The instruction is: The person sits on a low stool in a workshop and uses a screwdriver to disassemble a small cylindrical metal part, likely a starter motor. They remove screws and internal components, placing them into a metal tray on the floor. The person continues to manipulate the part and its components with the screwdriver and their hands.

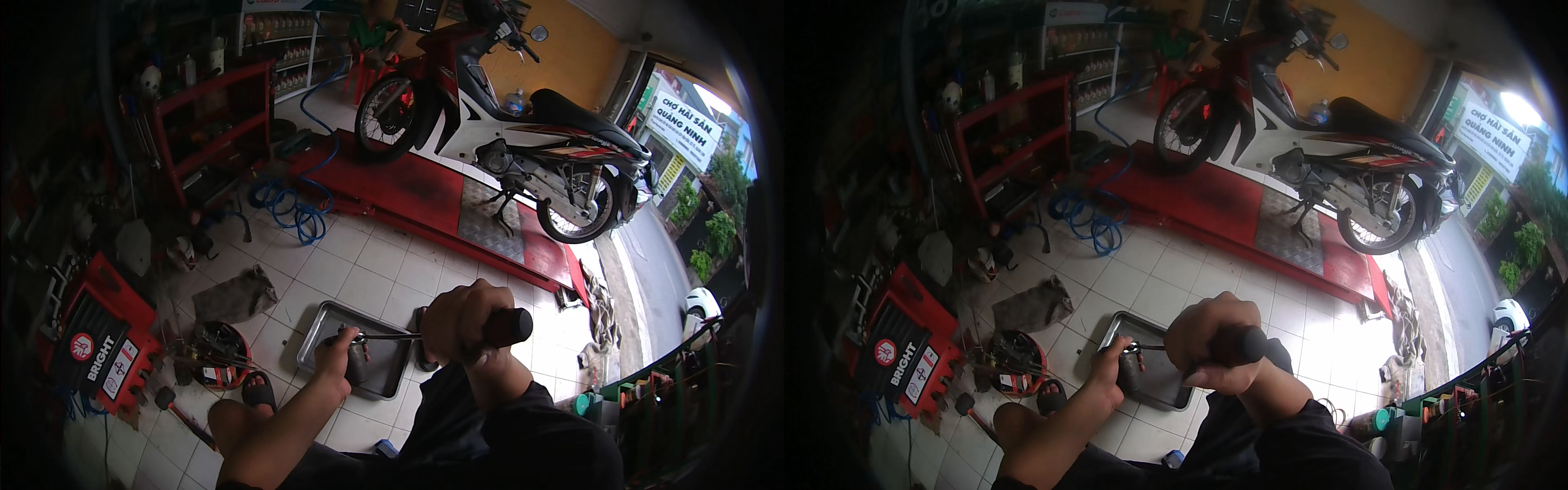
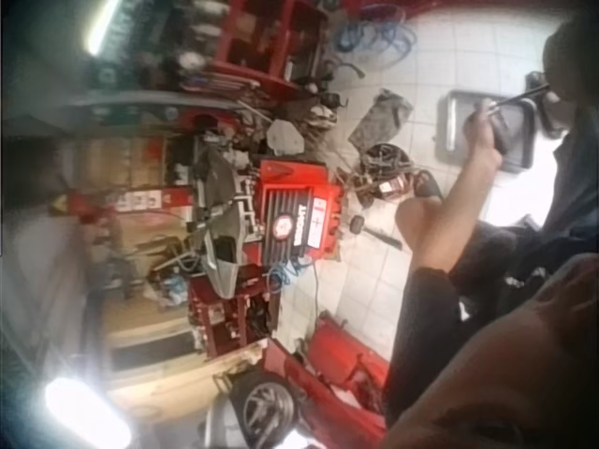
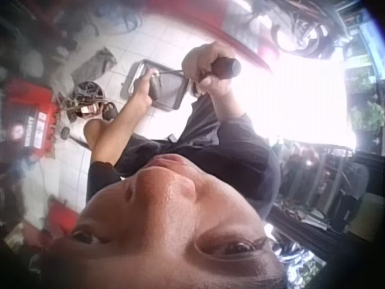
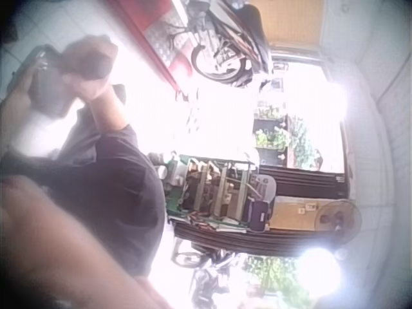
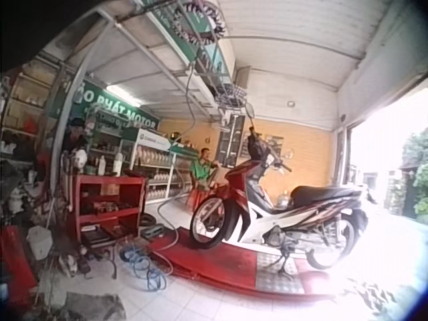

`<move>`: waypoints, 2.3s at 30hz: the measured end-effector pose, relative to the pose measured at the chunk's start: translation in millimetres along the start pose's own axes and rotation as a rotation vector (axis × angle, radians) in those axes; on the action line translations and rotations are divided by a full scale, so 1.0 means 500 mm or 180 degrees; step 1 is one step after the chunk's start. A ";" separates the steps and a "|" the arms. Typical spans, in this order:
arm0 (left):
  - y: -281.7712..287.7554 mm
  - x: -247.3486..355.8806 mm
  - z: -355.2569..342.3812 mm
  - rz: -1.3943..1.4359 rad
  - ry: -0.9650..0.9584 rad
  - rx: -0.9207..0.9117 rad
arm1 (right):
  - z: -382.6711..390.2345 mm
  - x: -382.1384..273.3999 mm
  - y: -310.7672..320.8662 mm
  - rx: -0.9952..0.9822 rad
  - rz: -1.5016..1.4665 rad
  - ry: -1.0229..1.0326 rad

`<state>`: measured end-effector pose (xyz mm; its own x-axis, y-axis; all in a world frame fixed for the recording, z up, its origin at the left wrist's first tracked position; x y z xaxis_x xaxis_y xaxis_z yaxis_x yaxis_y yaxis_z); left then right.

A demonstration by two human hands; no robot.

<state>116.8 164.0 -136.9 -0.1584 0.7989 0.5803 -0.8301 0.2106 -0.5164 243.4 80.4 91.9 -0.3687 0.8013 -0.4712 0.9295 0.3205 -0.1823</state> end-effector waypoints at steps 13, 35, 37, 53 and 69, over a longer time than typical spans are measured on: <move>-0.001 0.020 0.010 0.0143 -0.0225 0.0112 | -0.010 -0.015 0.023 -0.0579 -0.0615 -0.0065; 0.045 0.157 0.051 0.0505 -0.0960 0.0057 | -0.112 0.036 -0.105 -0.2084 -0.0891 0.0153; 0.047 0.156 0.050 0.0464 -0.0946 0.0098 | -0.116 0.038 -0.115 -0.2223 -0.0836 0.0172; 0.048 0.157 0.058 0.0482 -0.0864 0.0071 | -0.115 0.040 -0.071 -0.2142 -0.0886 0.0359; 0.053 0.170 0.044 0.0685 -0.1116 0.0167 | -0.121 0.062 -0.062 -0.1518 -0.0525 0.0491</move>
<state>69.5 225.2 -87.6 -0.4964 0.5792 0.6466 -0.7828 0.0234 -0.6219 202.8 125.6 135.1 -0.5396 0.7743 -0.3304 0.7669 0.6141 0.1867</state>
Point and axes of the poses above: each hand's wrist, its own z-axis away from the middle knuckle, its own y-axis out of the back of the hand, x = y × z, the point moved 4 cm from there along -z, towards the middle knuckle, and after that the axes turned 8 degrees about y, right-handed, at the moved point
